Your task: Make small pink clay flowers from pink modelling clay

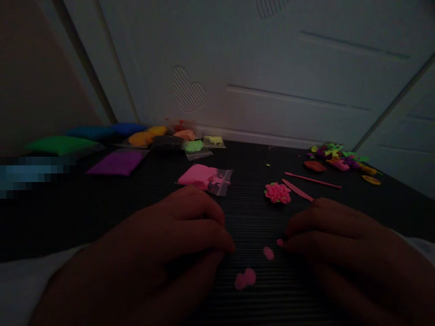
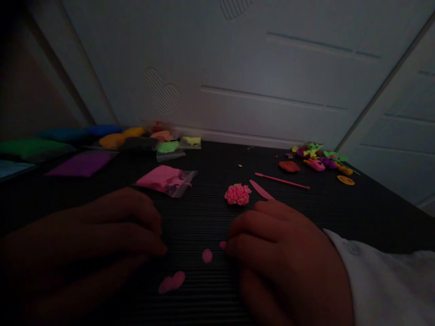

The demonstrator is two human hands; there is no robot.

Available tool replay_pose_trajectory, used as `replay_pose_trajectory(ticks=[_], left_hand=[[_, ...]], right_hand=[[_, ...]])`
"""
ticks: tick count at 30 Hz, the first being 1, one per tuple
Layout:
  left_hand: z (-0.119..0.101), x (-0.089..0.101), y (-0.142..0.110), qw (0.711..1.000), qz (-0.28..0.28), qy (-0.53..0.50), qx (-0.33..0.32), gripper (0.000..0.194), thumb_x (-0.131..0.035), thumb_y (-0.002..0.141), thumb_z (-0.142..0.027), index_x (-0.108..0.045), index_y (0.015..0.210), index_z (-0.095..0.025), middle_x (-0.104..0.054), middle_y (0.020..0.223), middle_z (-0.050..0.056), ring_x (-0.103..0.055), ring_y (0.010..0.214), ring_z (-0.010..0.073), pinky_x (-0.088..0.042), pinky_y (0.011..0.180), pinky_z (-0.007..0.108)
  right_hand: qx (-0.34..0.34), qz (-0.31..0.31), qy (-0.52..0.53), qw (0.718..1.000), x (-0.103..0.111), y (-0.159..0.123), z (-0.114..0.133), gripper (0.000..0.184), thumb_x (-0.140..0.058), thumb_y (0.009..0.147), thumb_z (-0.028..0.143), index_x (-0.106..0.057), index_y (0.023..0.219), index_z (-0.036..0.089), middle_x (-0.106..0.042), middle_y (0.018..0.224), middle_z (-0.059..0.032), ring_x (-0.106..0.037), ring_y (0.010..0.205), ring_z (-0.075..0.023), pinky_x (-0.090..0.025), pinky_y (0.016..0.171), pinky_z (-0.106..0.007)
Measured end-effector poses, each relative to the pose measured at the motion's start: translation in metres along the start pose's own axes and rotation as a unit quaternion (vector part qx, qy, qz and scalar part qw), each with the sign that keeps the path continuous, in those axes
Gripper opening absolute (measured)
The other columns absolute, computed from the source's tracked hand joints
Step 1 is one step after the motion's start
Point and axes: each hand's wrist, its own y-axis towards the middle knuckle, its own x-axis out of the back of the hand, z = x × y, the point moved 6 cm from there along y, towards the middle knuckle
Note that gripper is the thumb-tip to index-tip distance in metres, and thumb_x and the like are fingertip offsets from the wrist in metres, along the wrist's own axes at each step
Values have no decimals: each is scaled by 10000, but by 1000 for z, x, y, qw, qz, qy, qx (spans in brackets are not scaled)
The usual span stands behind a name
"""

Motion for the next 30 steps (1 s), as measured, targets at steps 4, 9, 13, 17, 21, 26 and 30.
replay_pose_trajectory(ticks=[4, 9, 13, 17, 21, 26, 30], left_hand=[[2, -3, -1, 998, 50, -11, 31, 240, -454, 745, -108, -579, 796, -305, -480, 895, -56, -490, 788, 92, -423, 661, 185], [4, -2, 1, 998, 57, -9, 29, 244, -453, 743, -109, -575, 801, -313, -484, 887, -57, -486, 794, 88, -421, 651, 177], [4, -2, 3, 998, 62, 10, 12, 232, -443, 752, -138, -568, 809, -324, -489, 887, -75, -481, 818, 73, -413, 685, 164], [4, -1, 5, 998, 63, 27, 6, 201, -446, 748, -168, -575, 782, -318, -491, 883, -90, -475, 820, 58, -400, 688, 144], [3, -1, 5, 999, 44, 16, -3, 194, -438, 737, -169, -577, 766, -302, -495, 870, -90, -473, 810, 54, -393, 685, 137], [3, -2, 4, 1000, 25, 18, -5, 190, -450, 721, -159, -583, 753, -291, -500, 865, -82, -471, 803, 61, -387, 675, 142], [2, -1, 3, 1000, 14, 18, -12, 183, -449, 725, -163, -588, 754, -279, -514, 864, -65, -478, 787, 76, -393, 663, 152]], right_hand=[[-12, -7, -7, 1000, 0, 1, -1, 227, -463, 675, 89, -595, 811, 214, -565, 837, 7, -487, 743, -140, -396, 619, -305], [-4, -9, -20, 1000, 2, 7, 5, 208, -485, 711, 108, -603, 834, 227, -570, 833, 10, -497, 735, -118, -410, 632, -276], [-20, 16, -6, 1000, -4, 14, 6, 150, -504, 747, 171, -608, 831, 240, -561, 863, 12, -493, 781, -126, -399, 669, -292], [-40, 16, 28, 999, -9, 18, 3, 142, -496, 749, 146, -617, 794, 206, -548, 872, -7, -483, 815, -130, -380, 719, -307], [-37, 16, 37, 998, -10, 19, 2, 139, -515, 727, 134, -618, 801, 190, -548, 871, -15, -482, 814, -131, -377, 717, -303], [-39, 22, 54, 998, -9, 19, 4, 128, -519, 699, 104, -604, 759, 180, -533, 873, -12, -481, 817, -127, -374, 713, -293], [-37, 19, 54, 998, -9, 18, 5, 124, -519, 713, 120, -599, 790, 175, -542, 897, -15, -483, 836, -126, -379, 730, -283]])
